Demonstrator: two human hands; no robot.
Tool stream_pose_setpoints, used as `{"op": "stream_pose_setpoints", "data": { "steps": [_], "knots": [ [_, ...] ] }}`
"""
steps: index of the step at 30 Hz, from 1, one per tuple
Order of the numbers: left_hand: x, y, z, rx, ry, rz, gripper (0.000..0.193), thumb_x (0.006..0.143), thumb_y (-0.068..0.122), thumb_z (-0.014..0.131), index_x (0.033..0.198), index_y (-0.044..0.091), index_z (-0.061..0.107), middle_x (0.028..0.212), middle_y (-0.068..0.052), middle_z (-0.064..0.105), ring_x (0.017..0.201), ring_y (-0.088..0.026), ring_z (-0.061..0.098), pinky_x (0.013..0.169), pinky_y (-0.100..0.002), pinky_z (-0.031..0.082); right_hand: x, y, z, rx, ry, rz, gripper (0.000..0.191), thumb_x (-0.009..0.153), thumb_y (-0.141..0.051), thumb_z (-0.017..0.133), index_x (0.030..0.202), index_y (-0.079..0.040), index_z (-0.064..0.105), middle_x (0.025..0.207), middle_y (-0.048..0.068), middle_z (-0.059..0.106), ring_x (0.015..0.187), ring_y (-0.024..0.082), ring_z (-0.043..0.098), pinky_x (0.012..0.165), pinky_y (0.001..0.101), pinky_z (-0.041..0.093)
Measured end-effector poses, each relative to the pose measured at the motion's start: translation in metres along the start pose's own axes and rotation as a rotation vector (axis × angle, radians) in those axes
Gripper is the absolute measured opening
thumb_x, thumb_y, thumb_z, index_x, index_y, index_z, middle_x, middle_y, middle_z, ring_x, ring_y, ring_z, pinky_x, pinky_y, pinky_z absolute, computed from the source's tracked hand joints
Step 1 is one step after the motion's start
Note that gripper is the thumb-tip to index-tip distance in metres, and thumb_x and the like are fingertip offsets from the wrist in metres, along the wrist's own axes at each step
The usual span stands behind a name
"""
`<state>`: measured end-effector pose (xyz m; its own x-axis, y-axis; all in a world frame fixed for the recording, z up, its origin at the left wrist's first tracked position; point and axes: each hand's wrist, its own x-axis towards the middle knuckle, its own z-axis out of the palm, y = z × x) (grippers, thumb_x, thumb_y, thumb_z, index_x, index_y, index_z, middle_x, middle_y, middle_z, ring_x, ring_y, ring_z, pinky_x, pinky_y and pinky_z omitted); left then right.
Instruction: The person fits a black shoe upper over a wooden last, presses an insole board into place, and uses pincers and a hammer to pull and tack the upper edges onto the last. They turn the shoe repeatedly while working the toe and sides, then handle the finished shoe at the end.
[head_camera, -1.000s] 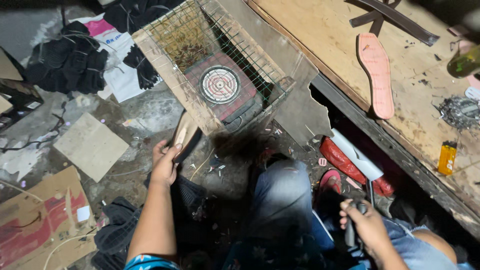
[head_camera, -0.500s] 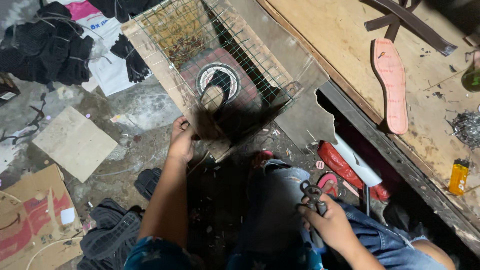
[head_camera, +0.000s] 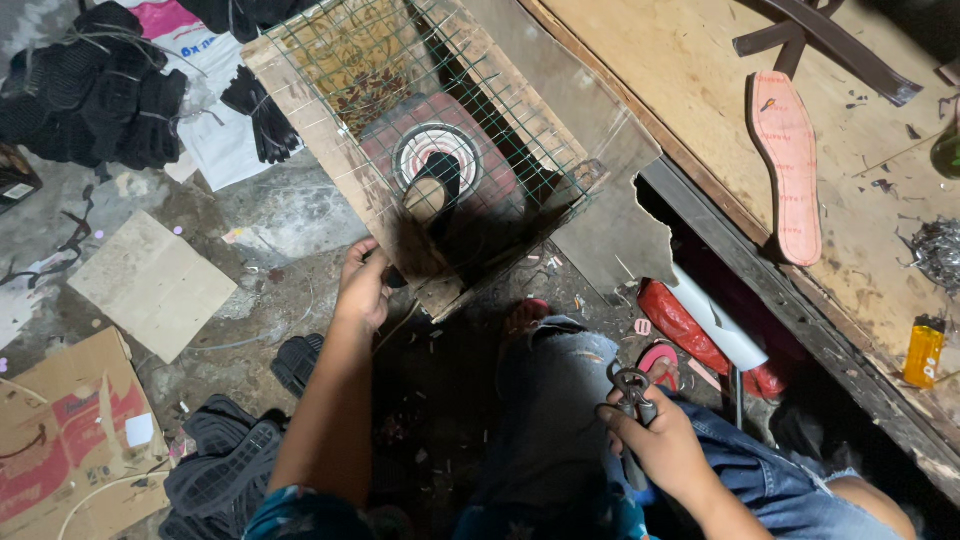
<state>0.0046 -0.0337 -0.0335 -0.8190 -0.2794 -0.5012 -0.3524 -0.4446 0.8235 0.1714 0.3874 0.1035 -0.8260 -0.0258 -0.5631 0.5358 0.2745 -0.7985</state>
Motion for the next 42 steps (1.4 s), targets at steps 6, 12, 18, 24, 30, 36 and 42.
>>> {"op": "stream_pose_setpoints", "data": {
  "steps": [6,12,18,24,30,36,42],
  "knots": [
    [0.003,-0.007,-0.007,-0.164,-0.152,0.056,0.021,0.102,0.016,0.059,0.121,0.007,0.058,0.102,-0.006,0.069,0.08,-0.015,0.066,0.059,-0.029,0.051,0.001,0.001,-0.001,0.028,0.0,-0.003,0.015,0.084,-0.004,0.074,0.092,-0.005,0.062,0.065,0.004,0.063,0.054,0.014,0.063,0.052,0.0299,0.051],
    [0.0,-0.007,-0.009,-0.282,-0.257,0.042,0.02,0.101,0.014,0.058,0.117,0.001,0.06,0.102,-0.008,0.07,0.083,-0.017,0.069,0.07,-0.034,0.06,0.001,0.001,0.0,0.0,0.008,-0.002,0.014,0.084,-0.005,0.074,0.091,-0.006,0.062,0.064,0.005,0.064,0.054,0.014,0.064,0.053,0.0295,0.051],
    [-0.001,-0.009,-0.008,-0.26,-0.118,0.01,0.023,0.097,0.015,0.061,0.119,0.01,0.057,0.105,-0.005,0.068,0.088,-0.016,0.067,0.073,-0.037,0.058,0.0,0.0,0.0,0.02,-0.003,-0.032,0.014,0.085,-0.006,0.074,0.09,-0.005,0.062,0.065,0.004,0.065,0.055,0.013,0.063,0.054,0.0284,0.05],
    [-0.002,-0.011,-0.012,-0.267,-0.122,-0.021,0.025,0.094,0.017,0.062,0.117,0.008,0.055,0.102,-0.006,0.068,0.086,-0.017,0.068,0.07,-0.038,0.061,0.0,-0.003,0.001,0.003,0.007,-0.012,0.012,0.085,-0.006,0.074,0.09,-0.004,0.063,0.065,0.004,0.065,0.055,0.013,0.063,0.055,0.0288,0.05],
    [-0.004,-0.009,-0.015,-0.177,-0.107,-0.006,0.025,0.095,0.018,0.066,0.117,0.01,0.056,0.097,-0.005,0.066,0.078,-0.015,0.063,0.06,-0.032,0.051,0.0,-0.005,0.001,-0.016,0.01,-0.007,0.012,0.084,-0.005,0.074,0.09,-0.004,0.064,0.065,0.005,0.065,0.055,0.014,0.063,0.055,0.029,0.05],
    [-0.011,-0.001,-0.01,-0.054,-0.027,-0.011,0.036,0.093,0.02,0.067,0.124,0.012,0.053,0.101,-0.001,0.068,0.079,-0.01,0.064,0.058,-0.027,0.047,0.001,-0.003,0.001,0.015,-0.014,-0.024,0.01,0.086,-0.005,0.072,0.09,-0.004,0.063,0.065,0.004,0.064,0.055,0.013,0.063,0.055,0.0283,0.049],
    [-0.008,0.003,-0.009,0.049,-0.002,0.034,0.046,0.089,0.014,0.072,0.13,0.01,0.051,0.098,-0.003,0.064,0.077,-0.01,0.06,0.054,-0.026,0.038,-0.001,0.002,0.002,0.043,-0.006,-0.02,0.011,0.085,-0.004,0.072,0.091,-0.005,0.063,0.066,0.003,0.063,0.055,0.013,0.062,0.054,0.0284,0.049]
  ]
}}
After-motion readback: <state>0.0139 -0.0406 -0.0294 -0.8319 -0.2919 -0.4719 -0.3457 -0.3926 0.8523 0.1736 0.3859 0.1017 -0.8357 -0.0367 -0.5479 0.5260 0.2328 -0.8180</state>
